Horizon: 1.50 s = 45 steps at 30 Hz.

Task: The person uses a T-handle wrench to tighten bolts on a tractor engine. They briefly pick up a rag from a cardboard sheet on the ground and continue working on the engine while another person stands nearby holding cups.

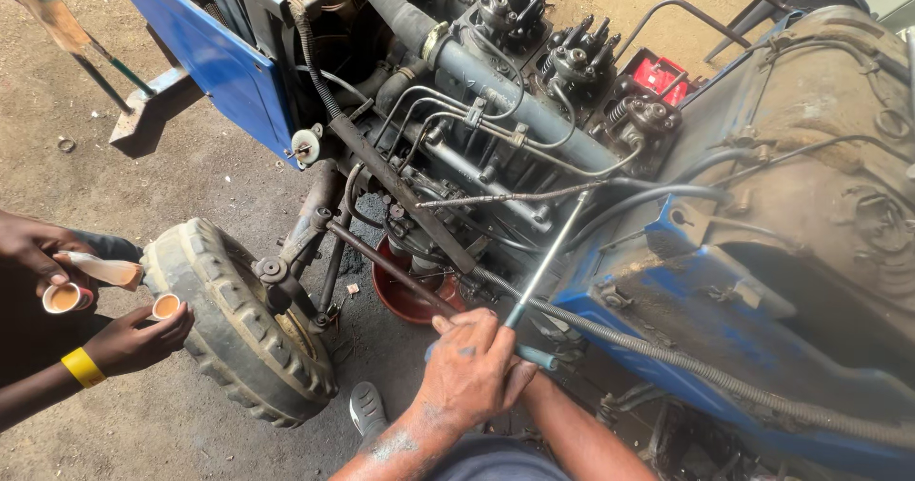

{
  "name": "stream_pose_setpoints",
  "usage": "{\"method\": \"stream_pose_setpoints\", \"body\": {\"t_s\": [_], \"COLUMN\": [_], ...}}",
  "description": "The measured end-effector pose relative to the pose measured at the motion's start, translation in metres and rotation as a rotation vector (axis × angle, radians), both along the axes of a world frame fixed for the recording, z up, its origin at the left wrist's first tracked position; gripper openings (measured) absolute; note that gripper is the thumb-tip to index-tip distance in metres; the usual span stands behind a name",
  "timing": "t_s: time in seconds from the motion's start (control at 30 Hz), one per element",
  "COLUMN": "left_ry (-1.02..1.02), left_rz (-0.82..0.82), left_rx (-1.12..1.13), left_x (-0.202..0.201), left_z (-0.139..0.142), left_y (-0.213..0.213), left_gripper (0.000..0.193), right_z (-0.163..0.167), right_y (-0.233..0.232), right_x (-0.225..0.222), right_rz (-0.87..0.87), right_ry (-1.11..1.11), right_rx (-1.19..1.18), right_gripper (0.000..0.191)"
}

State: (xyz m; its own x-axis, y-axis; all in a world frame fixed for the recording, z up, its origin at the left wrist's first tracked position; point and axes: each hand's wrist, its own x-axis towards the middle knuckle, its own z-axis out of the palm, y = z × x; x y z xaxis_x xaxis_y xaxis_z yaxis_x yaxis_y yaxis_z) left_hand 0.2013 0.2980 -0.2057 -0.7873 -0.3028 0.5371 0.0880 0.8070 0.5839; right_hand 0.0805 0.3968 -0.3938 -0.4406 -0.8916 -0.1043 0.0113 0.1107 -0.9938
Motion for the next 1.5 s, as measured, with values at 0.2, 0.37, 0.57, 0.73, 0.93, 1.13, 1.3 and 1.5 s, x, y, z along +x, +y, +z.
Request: {"method": "stream_pose_setpoints", "body": {"t_s": [0.2,0.37,0.57,0.73,0.93,1.13,1.3,1.5], "left_ry": [-0.035,-0.224,-0.672,-0.324,-0.198,-0.191,-0.231,-0.433], "left_rz": [0.082,0.282,0.097,0.108,-0.032,-0.111,0.08,0.149], "left_rx": [0.576,1.487,1.396,0.1,-0.137,-0.146,0.139,0.38], "left_x": [-0.004,-0.014,0.001,0.039,0.006,-0.005,-0.011,-0.007], "left_z": [-0.03,-0.065,-0.033,0.021,0.004,-0.026,-0.025,-0.02], "left_y": [0.012,0.006,-0.014,-0.021,-0.015,-0.005,0.013,0.023], "left_gripper": [0.034,0.055,0.048,0.038,0.043,0.034,0.026,0.03], "right_z": [0.06,0.117,0.172,0.176,0.166,0.184,0.201,0.181], "right_y": [0.073,0.095,0.097,0.089,0.084,0.067,0.057,0.08], "right_x": [-0.016,0.015,0.027,0.026,0.03,0.027,0.029,0.046], "right_rz": [0.064,-0.337,-0.573,-0.562,-0.595,-0.531,-0.35,-0.292], "right_ry": [0.336,-0.258,-0.062,-0.07,-0.124,0.156,0.59,-0.139], "right_rx": [0.297,0.292,0.25,0.192,0.049,0.038,-0.114,0.148], "right_gripper": [0.021,0.018,0.028,0.021,0.018,0.016,0.041,0.092]}}
